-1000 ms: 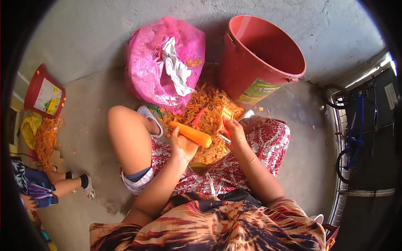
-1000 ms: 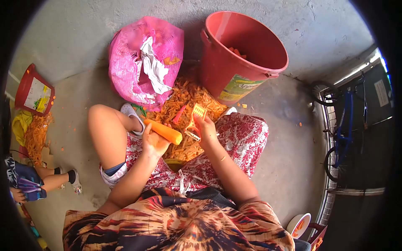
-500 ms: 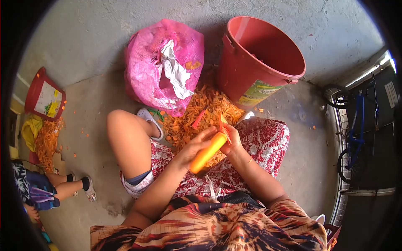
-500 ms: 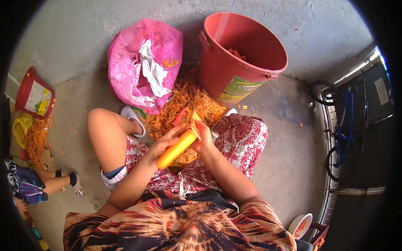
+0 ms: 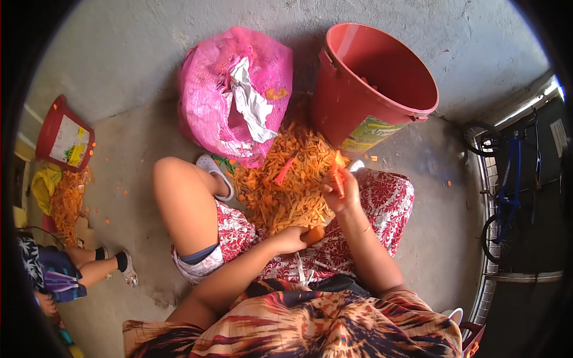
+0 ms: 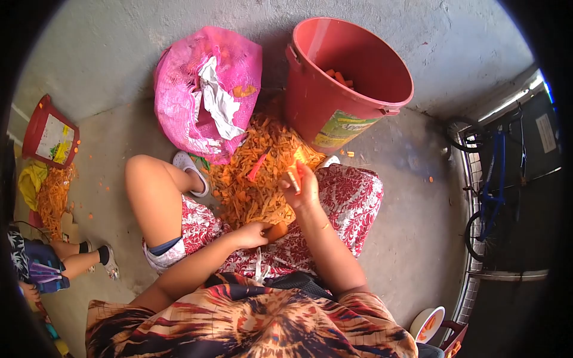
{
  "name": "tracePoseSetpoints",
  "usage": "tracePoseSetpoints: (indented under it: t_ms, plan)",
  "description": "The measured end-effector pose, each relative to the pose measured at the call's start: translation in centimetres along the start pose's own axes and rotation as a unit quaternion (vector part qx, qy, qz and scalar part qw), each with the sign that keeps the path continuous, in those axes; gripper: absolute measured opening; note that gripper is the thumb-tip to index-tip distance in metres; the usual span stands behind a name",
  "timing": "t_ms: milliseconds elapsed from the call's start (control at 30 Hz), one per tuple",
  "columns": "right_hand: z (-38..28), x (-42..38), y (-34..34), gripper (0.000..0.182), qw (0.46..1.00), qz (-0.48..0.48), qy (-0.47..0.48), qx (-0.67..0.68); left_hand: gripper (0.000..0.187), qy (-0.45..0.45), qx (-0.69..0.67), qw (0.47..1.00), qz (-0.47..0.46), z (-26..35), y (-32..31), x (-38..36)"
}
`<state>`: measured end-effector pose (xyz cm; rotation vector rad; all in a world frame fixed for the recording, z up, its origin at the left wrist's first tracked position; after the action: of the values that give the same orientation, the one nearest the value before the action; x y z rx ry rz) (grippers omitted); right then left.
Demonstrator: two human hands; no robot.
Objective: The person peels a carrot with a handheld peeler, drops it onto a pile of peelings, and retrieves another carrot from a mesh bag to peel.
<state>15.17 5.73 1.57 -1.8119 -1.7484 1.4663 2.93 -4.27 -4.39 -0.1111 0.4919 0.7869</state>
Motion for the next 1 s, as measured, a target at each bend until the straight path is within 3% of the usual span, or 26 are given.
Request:
tracePoseSetpoints:
  t_ms: [133, 233, 333, 433, 533, 567, 667, 833, 933, 1000]
  plan:
    - [-1.3, 0.2, 1.2, 0.015, 0.999, 0.029, 0.023, -0.013, 0.047, -0.043, 0.05, 0.998, 0.011, 2.4, 0.6, -0.5]
    - [-1.0, 0.0, 0.7, 0.011, 0.98, 0.129, 0.078, -0.129, 0.046, -0.025, 0.031, 0.993, 0.107, 0.8, 0.1, 0.2]
    - [-1.1, -0.3, -0.4, 0.01, 0.966, 0.095, 0.139, -0.198, 0.047, -0.15, 0.003, 0.975, 0.164, 1.3, 0.8, 0.5]
    - [-0.6, -1.3, -1.5, 0.012, 0.944, 0.064, 0.155, -0.283, 0.047, -0.179, -0.107, 0.962, 0.174, 2.9, 1.9, 0.1]
    - [1.0, -2.2, -2.5, 0.014, 0.924, 0.02, 0.133, -0.359, 0.046, -0.193, -0.122, 0.942, 0.246, 4.2, 2.5, -0.8]
    - [1.4, -2.4, -3.1, 0.013, 0.915, 0.005, 0.174, -0.365, 0.045, -0.174, -0.122, 0.949, 0.234, 4.8, 2.7, -1.1]
    - [2.4, -3.6, -5.0, 0.015, 0.881, -0.02, 0.246, -0.404, 0.046, -0.246, -0.104, 0.927, 0.262, 5.0, 2.9, -1.3]
    - [2.9, -3.4, -5.0, 0.014, 0.873, -0.009, 0.267, -0.408, 0.041, -0.307, -0.119, 0.905, 0.268, 6.4, 3.1, -2.3]
    - [2.8, -3.8, -5.1, 0.014, 0.83, 0.02, 0.261, -0.493, 0.032, -0.315, -0.077, 0.905, 0.274, 6.0, 3.2, -2.9]
    - [1.3, -0.6, -1.6, 0.015, 0.705, 0.127, 0.339, -0.611, 0.027, -0.345, -0.05, 0.893, 0.283, 5.4, 3.3, -3.3]
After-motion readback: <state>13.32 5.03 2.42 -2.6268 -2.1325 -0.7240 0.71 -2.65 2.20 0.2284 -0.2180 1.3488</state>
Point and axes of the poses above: each hand's wrist, its own x-axis towards the middle knuckle, its own y-axis out of the back of the hand, z = x × y, the point moved 3 cm from there along x, towards the middle knuckle, and after that the axes turned 10 degrees about -x, right-handed, at the moved point
